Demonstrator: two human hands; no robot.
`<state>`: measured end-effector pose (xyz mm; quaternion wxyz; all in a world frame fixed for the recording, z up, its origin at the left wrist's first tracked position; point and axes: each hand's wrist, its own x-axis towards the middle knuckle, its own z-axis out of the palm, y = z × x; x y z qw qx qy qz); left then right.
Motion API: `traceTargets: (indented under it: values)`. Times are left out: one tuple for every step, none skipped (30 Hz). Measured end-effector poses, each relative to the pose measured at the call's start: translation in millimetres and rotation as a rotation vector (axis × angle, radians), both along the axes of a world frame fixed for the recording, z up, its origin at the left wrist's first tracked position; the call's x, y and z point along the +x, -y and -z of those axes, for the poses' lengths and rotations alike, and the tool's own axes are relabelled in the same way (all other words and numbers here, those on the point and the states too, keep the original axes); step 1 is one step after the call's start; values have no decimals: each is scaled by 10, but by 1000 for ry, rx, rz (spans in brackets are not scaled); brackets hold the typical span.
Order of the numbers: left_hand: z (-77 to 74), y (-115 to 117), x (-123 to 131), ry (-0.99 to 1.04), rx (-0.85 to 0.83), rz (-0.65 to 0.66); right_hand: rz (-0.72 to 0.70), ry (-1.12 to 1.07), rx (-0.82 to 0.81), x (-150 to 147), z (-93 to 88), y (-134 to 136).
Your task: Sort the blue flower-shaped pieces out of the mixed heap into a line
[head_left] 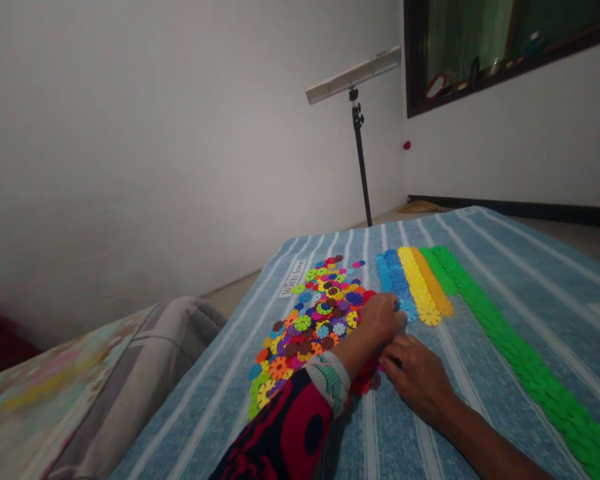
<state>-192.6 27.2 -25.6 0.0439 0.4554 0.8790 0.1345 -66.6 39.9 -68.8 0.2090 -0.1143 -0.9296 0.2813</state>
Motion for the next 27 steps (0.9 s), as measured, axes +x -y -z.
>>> traceTargets:
  values:
    - [27,-4,1,0,1,1,-5,1,-3,-1,14,-4]
    - [52,-6,-3,-4,11,9,-9,2,-4,-2,27,-9]
    - [73,-3,-11,-6,23,22,-13,0,-5,-2,37,-13]
    - [88,6,-20,-6,34,38,-17,-3,-5,-2,45,-16]
    - [97,22,-31,-6,41,52,-21,-7,-6,0,50,-18]
    - [98,45,-41,-10,45,62,-24,-9,-8,3,50,-18]
    - [91,74,-53,-20,45,65,-24,-10,-8,5,48,-17]
    - [78,109,-67,-36,41,63,-21,-8,-6,8,43,-15]
    - [58,147,-86,-58,32,58,-17,-6,-2,10,37,-12]
    - [34,186,-113,-84,20,49,-10,-3,3,12,33,-8]
    - [6,225,-150,-116,6,41,-3,-3,6,12,29,-5]
    - [-24,262,-198,-151,-11,29,-1,-5,9,13,29,-3]
    - [-54,296,-259,-187,-31,12,-2,-9,11,12,30,-1]
    - [-84,326,-331,-224,-54,-6,-4,-15,13,12,34,0]
    - [-111,351,-412,-259,-79,-26,-4,-20,16,11,39,0]
    - [-134,374,-497,-287,-107,-42,-3,-25,18,10,45,0]
    - [-153,394,-582,-308,-131,-51,0,-30,21,9,50,0]
    - [-165,416,-662,-315,-155,-55,4,-35,24,9,54,0]
    - [-170,439,-730,-311,-173,-55,8,-41,26,8,56,0]
    - [-169,467,-783,-296,-189,-55,8,-46,26,7,57,0]
    - [-161,501,-818,-277,-201,-54,6,-49,25,7,56,0]
    - [-150,541,-833,-261,-209,-52,2,-50,24,6,54,-1]
    - [-137,587,-830,-249,-218,-45,-1,-50,21,6,51,-1]
    - [-124,638,-813,-243,-221,-31,-4,-47,17,6,49,-2]
    - [-115,690,-786,-244,-220,-11,-5,-45,14,5,47,-3]
    - [-110,742,-755,-250,-218,12,-7,-41,12,5,47,-4]
    - [-112,787,-725,-257,-217,36,-8,-37,9,5,48,-5]
